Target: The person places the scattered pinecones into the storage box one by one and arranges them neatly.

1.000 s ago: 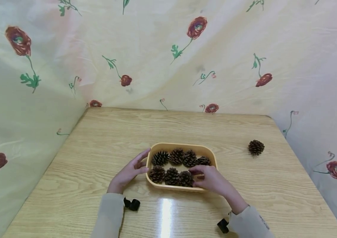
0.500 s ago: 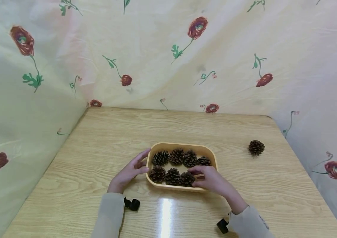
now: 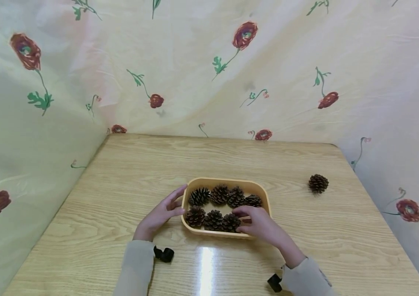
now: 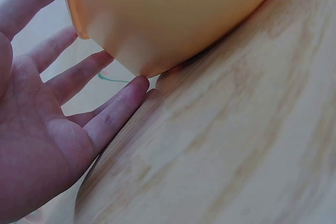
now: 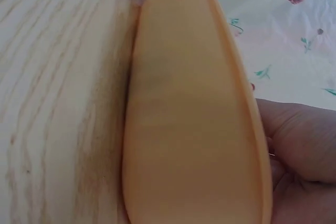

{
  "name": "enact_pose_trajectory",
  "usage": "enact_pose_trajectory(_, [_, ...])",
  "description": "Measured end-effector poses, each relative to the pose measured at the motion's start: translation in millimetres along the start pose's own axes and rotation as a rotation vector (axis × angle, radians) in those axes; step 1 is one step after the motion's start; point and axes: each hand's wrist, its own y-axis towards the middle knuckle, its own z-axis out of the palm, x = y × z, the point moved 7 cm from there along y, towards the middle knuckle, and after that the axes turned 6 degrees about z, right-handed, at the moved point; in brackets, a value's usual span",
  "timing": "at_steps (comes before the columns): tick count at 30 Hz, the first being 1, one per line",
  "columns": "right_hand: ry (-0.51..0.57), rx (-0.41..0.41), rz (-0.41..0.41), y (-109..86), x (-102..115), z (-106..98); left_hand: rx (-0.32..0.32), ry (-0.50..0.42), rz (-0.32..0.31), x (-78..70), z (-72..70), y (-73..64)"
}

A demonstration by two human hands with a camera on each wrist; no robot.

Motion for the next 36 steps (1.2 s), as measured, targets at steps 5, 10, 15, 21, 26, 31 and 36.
enact_pose_trajectory(5, [0.02,-0.026,-0.002,-6.1,0,-9,-0.003,-0.001,-0.005,1.0,-0.5,0.9])
enact_pose_trajectory(10, [0.046,-0.062,-0.025,-13.9,-5,-19,-0.001,-0.002,-0.001,0.5,-0.5,1.3])
enact_pose_trajectory(15, [0.095,-0.078,-0.07,-22.2,-14,-26,0.0,-0.012,-0.001,-0.5,-0.7,1.1])
enact_pose_trajectory(21, [0.144,-0.107,-0.077,-29.1,-24,-38,0.003,-0.015,0.008,0.0,-1.4,1.3])
enact_pose_trajectory(26, [0.169,-0.146,-0.041,-34.4,-33,-51,0.002,-0.021,0.011,0.7,-1.8,1.4])
enact_pose_trajectory(31, [0.159,-0.225,-0.027,-38.6,-46,-67,0.003,-0.026,0.015,-0.1,-1.1,1.2])
enact_pose_trajectory(36, [0.114,-0.306,0.083,-44.3,-68,-84,0.009,-0.03,0.022,-0.1,-1.2,1.1])
